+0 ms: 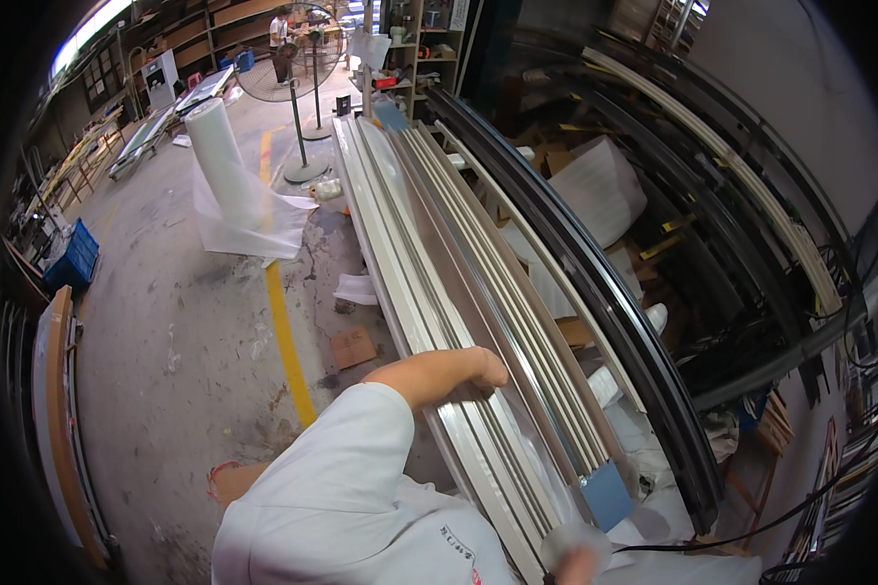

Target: The person picks up long metal profiles and wraps them in white foam sheeting by hand on a worktable.

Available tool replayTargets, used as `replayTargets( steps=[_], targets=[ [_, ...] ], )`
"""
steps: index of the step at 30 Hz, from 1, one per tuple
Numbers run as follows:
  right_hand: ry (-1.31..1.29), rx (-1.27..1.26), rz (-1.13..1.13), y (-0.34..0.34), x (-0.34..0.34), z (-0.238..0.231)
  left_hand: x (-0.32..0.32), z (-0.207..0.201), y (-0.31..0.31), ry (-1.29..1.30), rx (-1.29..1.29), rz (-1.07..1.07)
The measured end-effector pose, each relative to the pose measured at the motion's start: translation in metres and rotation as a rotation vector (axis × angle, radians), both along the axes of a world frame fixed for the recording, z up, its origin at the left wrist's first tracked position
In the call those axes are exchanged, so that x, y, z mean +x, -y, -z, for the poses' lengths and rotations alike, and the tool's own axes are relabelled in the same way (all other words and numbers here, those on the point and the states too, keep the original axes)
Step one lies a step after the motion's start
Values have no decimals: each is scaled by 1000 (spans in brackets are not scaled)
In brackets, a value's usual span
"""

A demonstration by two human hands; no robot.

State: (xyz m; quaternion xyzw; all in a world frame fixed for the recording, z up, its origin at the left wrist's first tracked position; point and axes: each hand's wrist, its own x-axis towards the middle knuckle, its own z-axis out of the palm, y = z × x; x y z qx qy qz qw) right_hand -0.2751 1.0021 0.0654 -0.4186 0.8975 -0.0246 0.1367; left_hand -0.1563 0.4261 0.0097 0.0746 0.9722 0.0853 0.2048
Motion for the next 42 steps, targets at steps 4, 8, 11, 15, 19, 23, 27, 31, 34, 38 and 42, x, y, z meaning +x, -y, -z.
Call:
replayTargets(
  steps=[4, 8, 11, 15, 19, 23, 27, 31, 34, 38, 42],
  targets=[
    [-61, -2, -29, -6, -5, 14, -1, -3, -2, 50, -42, 37],
    [-140, 18, -24, -3, 5, 0, -3, -21, -10, 69, -29, 3],
    [-200, 7, -2, 2, 21, -17, 2, -26, -7, 105, -36, -11],
    [-211, -30, 29, -11, 21, -11, 15, -21, 6, 65, -69, 19],
    [-89, 26, 77, -10, 23, -19, 19, 5, 20, 53, -99, 62],
    [-47, -138, 84, -20, 26, -23, 26, 1, 15, 2, -82, 112],
    [57, -109, 113, -39, 15, 2, 35, -17, 8, -19, -50, 76],
    [42, -107, 136, -57, 17, 20, 39, -50, -3, -57, -31, 103],
    [49, -92, 150, -51, 19, 29, 55, -26, 5, -84, -51, 66],
    [21, -160, 168, -61, 23, 46, 49, -37, -1, -77, -63, 89],
    [13, -181, 166, -67, 20, 55, 53, -30, -2, -63, -7, 34]
  ],
)
